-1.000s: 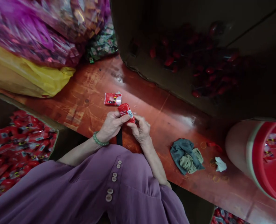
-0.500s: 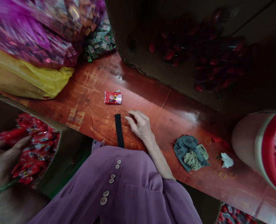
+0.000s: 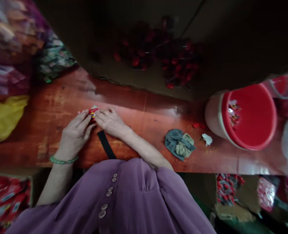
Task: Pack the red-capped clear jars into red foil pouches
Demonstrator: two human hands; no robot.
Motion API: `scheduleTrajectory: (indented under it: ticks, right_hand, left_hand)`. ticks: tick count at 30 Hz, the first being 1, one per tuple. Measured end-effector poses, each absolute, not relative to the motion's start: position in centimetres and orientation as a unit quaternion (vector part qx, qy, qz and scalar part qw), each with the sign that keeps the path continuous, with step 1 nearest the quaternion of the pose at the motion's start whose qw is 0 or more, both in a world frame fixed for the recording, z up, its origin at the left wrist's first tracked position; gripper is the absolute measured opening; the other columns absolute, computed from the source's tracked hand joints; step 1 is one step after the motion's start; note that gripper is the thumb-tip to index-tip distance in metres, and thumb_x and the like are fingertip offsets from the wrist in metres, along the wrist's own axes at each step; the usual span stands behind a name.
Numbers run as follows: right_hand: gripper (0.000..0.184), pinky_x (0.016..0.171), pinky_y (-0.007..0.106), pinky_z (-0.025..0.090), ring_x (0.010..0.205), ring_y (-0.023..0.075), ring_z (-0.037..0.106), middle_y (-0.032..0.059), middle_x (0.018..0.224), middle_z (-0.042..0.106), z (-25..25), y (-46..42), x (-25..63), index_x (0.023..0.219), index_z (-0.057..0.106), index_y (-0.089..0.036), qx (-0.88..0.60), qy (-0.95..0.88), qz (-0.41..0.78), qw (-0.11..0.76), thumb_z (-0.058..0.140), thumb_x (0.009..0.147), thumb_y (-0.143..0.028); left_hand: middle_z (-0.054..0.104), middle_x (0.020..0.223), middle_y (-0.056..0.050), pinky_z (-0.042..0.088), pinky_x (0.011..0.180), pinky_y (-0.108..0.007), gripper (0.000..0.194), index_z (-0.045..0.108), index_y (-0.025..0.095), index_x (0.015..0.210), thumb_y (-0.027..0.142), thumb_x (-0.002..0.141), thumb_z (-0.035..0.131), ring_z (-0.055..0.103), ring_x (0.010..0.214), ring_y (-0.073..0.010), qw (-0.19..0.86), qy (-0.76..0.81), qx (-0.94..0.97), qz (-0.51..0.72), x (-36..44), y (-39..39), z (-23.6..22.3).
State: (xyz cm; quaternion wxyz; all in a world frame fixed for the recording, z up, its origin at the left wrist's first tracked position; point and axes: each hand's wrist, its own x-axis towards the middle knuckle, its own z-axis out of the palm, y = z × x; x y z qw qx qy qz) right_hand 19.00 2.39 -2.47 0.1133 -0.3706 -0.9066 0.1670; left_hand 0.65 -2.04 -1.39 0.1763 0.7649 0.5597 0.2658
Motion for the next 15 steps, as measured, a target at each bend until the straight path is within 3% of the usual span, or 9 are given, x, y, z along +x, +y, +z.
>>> scheduleTrajectory:
  ticks: [8,12,15]
  right_hand:
    - [0.029,0.095,0.041,0.038,0.102,0.0209,0.057,0.0088,0.105,0.070,-2.3,2.5,18.7,0.102,0.064,-0.017,-0.342,-0.923,0.123,0.123,0.035,0.105,-0.018]
    - [0.024,0.086,0.036,0.041,0.097,0.0210,0.058,0.0079,0.104,0.070,-1.1,2.8,20.2,0.106,0.063,-0.016,-0.355,-0.913,0.149,0.134,0.041,0.104,-0.025]
    - [0.027,0.087,0.036,0.044,0.097,0.0211,0.060,0.0095,0.106,0.070,0.5,4.5,24.5,0.105,0.065,-0.016,-0.460,-0.861,0.149,0.161,0.043,0.103,-0.032]
  left_hand:
    - [0.071,0.125,-0.008,0.054,0.103,-0.045,0.027,0.073,0.026,0.110,0.016,0.089,0.059,0.066,0.117,-0.0266,0.134,0.506,0.783,0.336,0.0,-1.0,-3.3]
    - [0.076,0.101,-0.008,0.058,0.084,-0.043,0.013,0.074,0.025,0.094,0.019,0.087,0.064,0.071,0.093,-0.0256,0.111,0.498,0.790,0.338,0.2,-0.5,-2.5]
    - [0.076,0.092,-0.006,0.057,0.074,-0.039,0.004,0.071,0.024,0.086,0.023,0.086,0.068,0.070,0.080,-0.0232,0.129,0.490,0.790,0.345,0.2,0.1,-1.7]
